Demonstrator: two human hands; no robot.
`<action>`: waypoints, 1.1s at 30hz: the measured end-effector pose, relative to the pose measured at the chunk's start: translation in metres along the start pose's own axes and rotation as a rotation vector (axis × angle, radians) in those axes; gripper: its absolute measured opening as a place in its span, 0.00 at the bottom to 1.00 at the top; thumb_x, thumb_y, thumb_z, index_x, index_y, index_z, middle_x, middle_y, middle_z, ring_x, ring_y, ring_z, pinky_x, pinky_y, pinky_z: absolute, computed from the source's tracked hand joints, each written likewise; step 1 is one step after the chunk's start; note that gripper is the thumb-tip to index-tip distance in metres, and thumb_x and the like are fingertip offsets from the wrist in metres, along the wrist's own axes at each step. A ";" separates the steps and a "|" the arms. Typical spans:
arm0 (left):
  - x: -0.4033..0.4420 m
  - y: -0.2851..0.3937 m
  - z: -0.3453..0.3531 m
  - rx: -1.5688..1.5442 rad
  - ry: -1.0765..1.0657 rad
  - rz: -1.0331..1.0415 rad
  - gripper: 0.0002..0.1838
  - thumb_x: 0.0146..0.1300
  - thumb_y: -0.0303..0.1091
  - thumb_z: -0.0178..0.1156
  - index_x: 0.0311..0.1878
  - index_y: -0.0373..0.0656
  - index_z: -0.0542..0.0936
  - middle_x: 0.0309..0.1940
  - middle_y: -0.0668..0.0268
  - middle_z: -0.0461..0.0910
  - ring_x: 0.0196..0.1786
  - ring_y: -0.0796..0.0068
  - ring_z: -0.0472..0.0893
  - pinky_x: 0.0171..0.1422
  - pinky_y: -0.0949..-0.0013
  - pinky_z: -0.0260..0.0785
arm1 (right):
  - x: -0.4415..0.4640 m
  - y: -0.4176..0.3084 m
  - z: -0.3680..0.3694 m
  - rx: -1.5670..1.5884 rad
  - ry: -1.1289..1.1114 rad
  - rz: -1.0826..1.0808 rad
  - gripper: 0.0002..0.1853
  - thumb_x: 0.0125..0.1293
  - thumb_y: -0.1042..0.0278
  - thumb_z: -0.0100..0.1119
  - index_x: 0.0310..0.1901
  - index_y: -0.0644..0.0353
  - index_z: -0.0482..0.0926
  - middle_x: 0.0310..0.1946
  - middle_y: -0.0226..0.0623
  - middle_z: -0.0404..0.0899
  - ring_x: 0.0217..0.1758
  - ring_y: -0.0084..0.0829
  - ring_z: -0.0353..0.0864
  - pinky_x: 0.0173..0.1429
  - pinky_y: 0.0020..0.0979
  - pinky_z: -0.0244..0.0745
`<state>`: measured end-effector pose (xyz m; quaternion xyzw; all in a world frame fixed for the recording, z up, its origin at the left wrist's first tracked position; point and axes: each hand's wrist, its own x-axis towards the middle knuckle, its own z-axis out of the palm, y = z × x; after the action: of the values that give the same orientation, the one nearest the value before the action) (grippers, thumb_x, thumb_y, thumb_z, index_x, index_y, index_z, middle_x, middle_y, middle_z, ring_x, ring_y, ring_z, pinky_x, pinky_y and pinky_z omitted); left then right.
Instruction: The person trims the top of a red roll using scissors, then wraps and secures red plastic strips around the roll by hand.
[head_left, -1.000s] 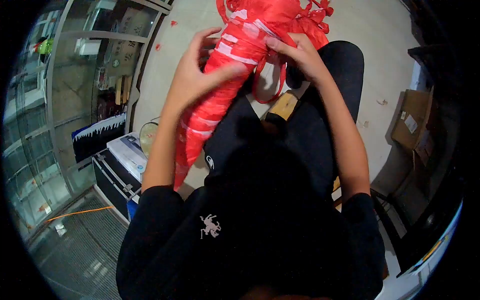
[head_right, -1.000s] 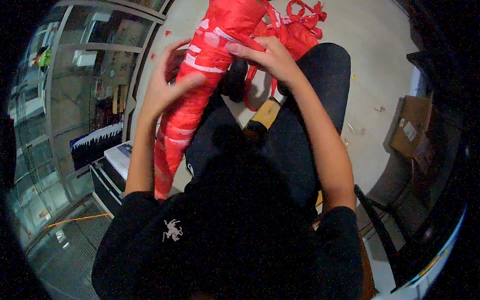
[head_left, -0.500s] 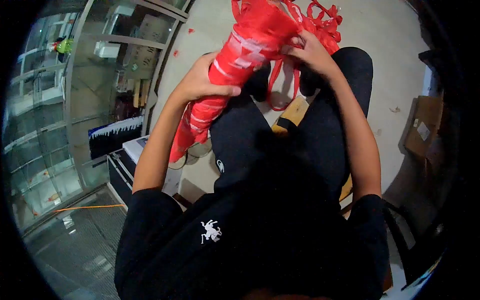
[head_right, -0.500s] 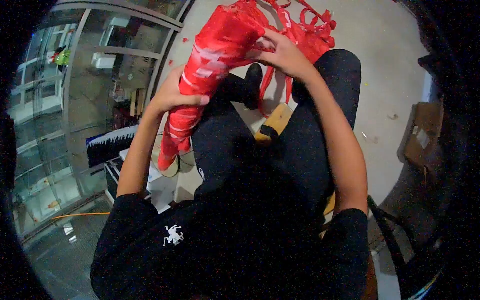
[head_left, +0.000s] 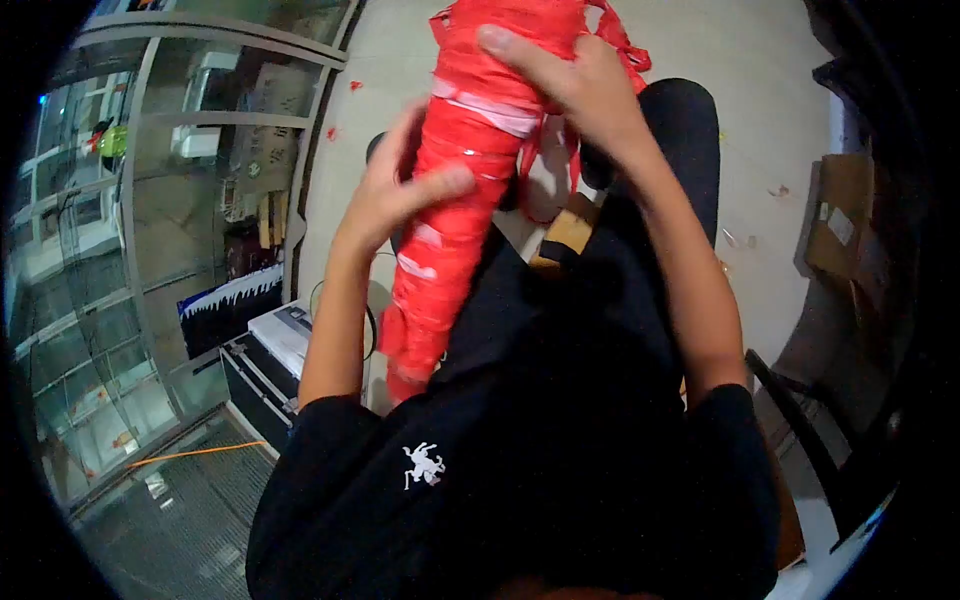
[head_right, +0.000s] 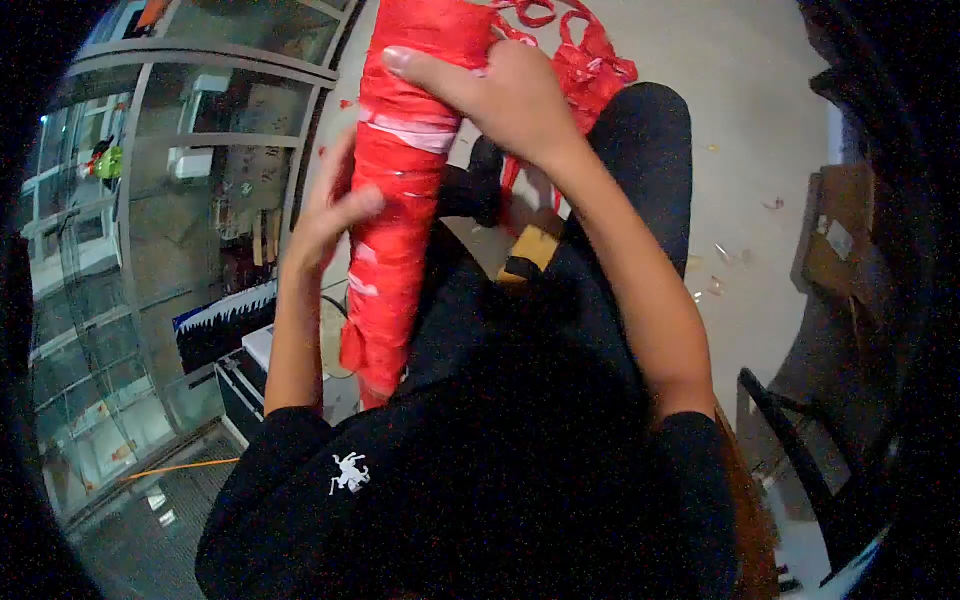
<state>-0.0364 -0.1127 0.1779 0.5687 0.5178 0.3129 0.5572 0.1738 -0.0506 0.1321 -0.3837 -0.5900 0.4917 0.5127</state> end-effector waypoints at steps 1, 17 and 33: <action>-0.004 0.006 0.003 0.484 0.057 0.173 0.52 0.46 0.51 0.78 0.68 0.31 0.62 0.57 0.47 0.77 0.58 0.55 0.81 0.63 0.59 0.72 | 0.001 0.002 0.001 -0.283 0.015 0.076 0.29 0.63 0.37 0.61 0.42 0.60 0.85 0.23 0.41 0.82 0.27 0.35 0.84 0.38 0.36 0.77; -0.006 -0.041 -0.039 -0.393 -0.445 -0.080 0.51 0.36 0.31 0.74 0.68 0.31 0.64 0.57 0.50 0.77 0.58 0.59 0.78 0.66 0.62 0.67 | 0.014 0.034 -0.025 0.225 -0.366 -0.294 0.32 0.50 0.67 0.79 0.56 0.62 0.75 0.49 0.30 0.83 0.49 0.20 0.82 0.54 0.25 0.77; -0.010 -0.008 0.019 0.782 0.476 0.034 0.43 0.40 0.49 0.80 0.59 0.39 0.74 0.43 0.50 0.85 0.48 0.54 0.86 0.54 0.58 0.77 | 0.021 -0.015 0.017 -0.946 -0.151 -0.225 0.31 0.63 0.31 0.57 0.36 0.58 0.86 0.20 0.43 0.79 0.22 0.42 0.81 0.30 0.36 0.74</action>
<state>-0.0230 -0.1292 0.1685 0.6570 0.7013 0.2250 0.1612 0.1541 -0.0372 0.1512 -0.4715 -0.8219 0.1380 0.2882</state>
